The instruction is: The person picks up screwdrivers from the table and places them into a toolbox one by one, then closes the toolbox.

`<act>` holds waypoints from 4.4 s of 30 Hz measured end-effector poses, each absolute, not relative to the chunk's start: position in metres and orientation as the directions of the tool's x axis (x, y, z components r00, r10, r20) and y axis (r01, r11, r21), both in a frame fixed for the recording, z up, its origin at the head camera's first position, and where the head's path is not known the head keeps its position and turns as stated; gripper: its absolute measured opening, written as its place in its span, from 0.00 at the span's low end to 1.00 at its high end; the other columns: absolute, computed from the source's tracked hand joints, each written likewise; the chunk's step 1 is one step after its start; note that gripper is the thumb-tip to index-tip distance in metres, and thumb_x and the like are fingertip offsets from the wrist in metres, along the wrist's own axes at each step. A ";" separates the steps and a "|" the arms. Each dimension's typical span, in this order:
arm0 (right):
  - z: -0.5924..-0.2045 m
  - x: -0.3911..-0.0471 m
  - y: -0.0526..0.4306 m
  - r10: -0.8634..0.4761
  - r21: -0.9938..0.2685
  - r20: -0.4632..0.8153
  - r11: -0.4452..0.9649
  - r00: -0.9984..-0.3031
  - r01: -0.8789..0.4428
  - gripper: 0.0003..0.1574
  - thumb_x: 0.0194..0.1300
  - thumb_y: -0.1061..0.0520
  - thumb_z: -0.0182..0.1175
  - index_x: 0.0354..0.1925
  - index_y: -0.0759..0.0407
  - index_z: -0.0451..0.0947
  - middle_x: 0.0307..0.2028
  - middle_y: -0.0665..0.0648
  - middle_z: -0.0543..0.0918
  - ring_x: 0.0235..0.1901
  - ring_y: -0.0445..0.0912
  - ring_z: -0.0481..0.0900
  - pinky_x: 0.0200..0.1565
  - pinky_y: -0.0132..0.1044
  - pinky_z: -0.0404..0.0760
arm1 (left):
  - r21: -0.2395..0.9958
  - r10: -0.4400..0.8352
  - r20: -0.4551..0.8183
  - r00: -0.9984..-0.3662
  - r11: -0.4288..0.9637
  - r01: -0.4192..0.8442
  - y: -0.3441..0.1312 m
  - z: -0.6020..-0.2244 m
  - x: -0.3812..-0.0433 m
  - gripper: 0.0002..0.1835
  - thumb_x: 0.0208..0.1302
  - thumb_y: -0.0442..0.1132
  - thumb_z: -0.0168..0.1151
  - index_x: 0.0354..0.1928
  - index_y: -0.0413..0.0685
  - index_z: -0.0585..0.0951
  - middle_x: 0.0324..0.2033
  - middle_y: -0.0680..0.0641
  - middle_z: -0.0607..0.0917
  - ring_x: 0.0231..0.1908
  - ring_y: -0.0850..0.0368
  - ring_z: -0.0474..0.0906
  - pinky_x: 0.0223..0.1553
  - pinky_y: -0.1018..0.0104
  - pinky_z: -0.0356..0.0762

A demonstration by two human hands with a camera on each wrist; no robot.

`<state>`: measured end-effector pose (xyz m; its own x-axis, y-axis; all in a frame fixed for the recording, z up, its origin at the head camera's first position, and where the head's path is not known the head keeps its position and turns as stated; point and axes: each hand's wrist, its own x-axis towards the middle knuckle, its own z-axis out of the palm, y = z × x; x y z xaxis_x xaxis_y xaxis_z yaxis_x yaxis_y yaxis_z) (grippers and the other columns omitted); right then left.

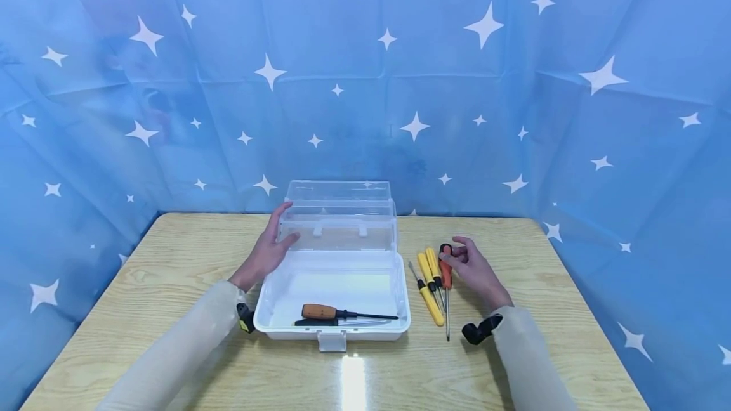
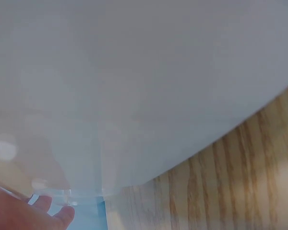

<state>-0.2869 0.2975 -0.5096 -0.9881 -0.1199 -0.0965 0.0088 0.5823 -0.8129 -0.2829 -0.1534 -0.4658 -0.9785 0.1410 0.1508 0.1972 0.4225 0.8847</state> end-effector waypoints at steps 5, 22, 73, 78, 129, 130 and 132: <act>-0.512 -0.287 0.298 -0.125 -0.790 -0.074 0.612 -0.989 -0.018 0.48 0.63 0.38 0.55 0.69 0.61 0.50 0.49 0.62 0.70 0.43 0.50 0.69 0.38 0.35 0.73 | 0.886 0.133 0.153 -0.979 0.421 0.196 -0.155 -0.469 -0.284 0.33 0.69 0.43 0.50 0.70 0.73 0.49 0.72 0.56 0.47 0.72 0.50 0.43 0.67 0.40 0.48; -0.516 -0.287 0.293 -0.092 -0.755 -0.081 0.656 -0.992 0.001 0.48 0.60 0.37 0.58 0.68 0.59 0.53 0.45 0.61 0.71 0.40 0.50 0.70 0.37 0.37 0.73 | 0.886 0.121 0.140 -0.983 0.427 0.179 -0.155 -0.470 -0.283 0.34 0.69 0.42 0.51 0.70 0.73 0.49 0.72 0.58 0.47 0.72 0.50 0.43 0.66 0.38 0.48; -0.505 -0.287 0.293 -0.013 -0.772 -0.114 0.630 -0.993 0.080 0.47 0.63 0.41 0.58 0.69 0.62 0.51 0.52 0.65 0.71 0.48 0.54 0.74 0.45 0.40 0.75 | 0.894 0.128 0.142 -0.982 0.409 0.183 -0.155 -0.473 -0.284 0.33 0.69 0.42 0.50 0.71 0.68 0.49 0.72 0.58 0.46 0.72 0.50 0.42 0.66 0.37 0.47; -0.505 -0.287 0.295 -0.009 -0.770 -0.121 0.632 -0.993 0.088 0.45 0.65 0.41 0.55 0.69 0.64 0.53 0.52 0.66 0.70 0.48 0.54 0.72 0.39 0.35 0.75 | 0.900 0.125 0.125 -0.984 0.403 0.165 -0.155 -0.472 -0.283 0.33 0.69 0.44 0.50 0.69 0.77 0.49 0.72 0.58 0.46 0.72 0.50 0.42 0.66 0.38 0.48; -0.503 -0.289 0.299 0.043 -0.785 -0.107 0.609 -0.993 0.111 0.45 0.65 0.35 0.49 0.72 0.50 0.50 0.50 0.67 0.73 0.39 0.52 0.75 0.34 0.37 0.76 | 0.898 0.150 0.135 -0.979 0.400 0.185 -0.154 -0.462 -0.281 0.33 0.70 0.40 0.50 0.71 0.70 0.48 0.73 0.55 0.45 0.72 0.49 0.41 0.66 0.38 0.46; -0.503 -0.289 0.299 0.044 -0.783 -0.107 0.612 -0.993 0.111 0.45 0.65 0.35 0.49 0.72 0.51 0.50 0.50 0.67 0.73 0.40 0.53 0.75 0.35 0.37 0.76 | 0.896 0.147 0.141 -0.979 0.403 0.189 -0.154 -0.467 -0.284 0.33 0.70 0.41 0.49 0.70 0.72 0.48 0.73 0.56 0.45 0.72 0.49 0.40 0.66 0.39 0.46; -0.503 -0.289 0.299 0.044 -0.780 -0.105 0.616 -0.994 0.109 0.45 0.65 0.34 0.49 0.72 0.51 0.50 0.50 0.66 0.73 0.40 0.52 0.75 0.35 0.36 0.76 | 0.895 0.145 0.144 -0.979 0.403 0.191 -0.155 -0.468 -0.284 0.33 0.70 0.41 0.49 0.70 0.72 0.48 0.73 0.57 0.44 0.72 0.50 0.41 0.66 0.38 0.47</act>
<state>-0.2887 0.2992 -0.5032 -0.9935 0.0435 -0.1048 0.1093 0.6159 -0.7802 -0.2836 -0.1547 -0.4681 -0.9790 0.1445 0.1436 0.1907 0.4028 0.8952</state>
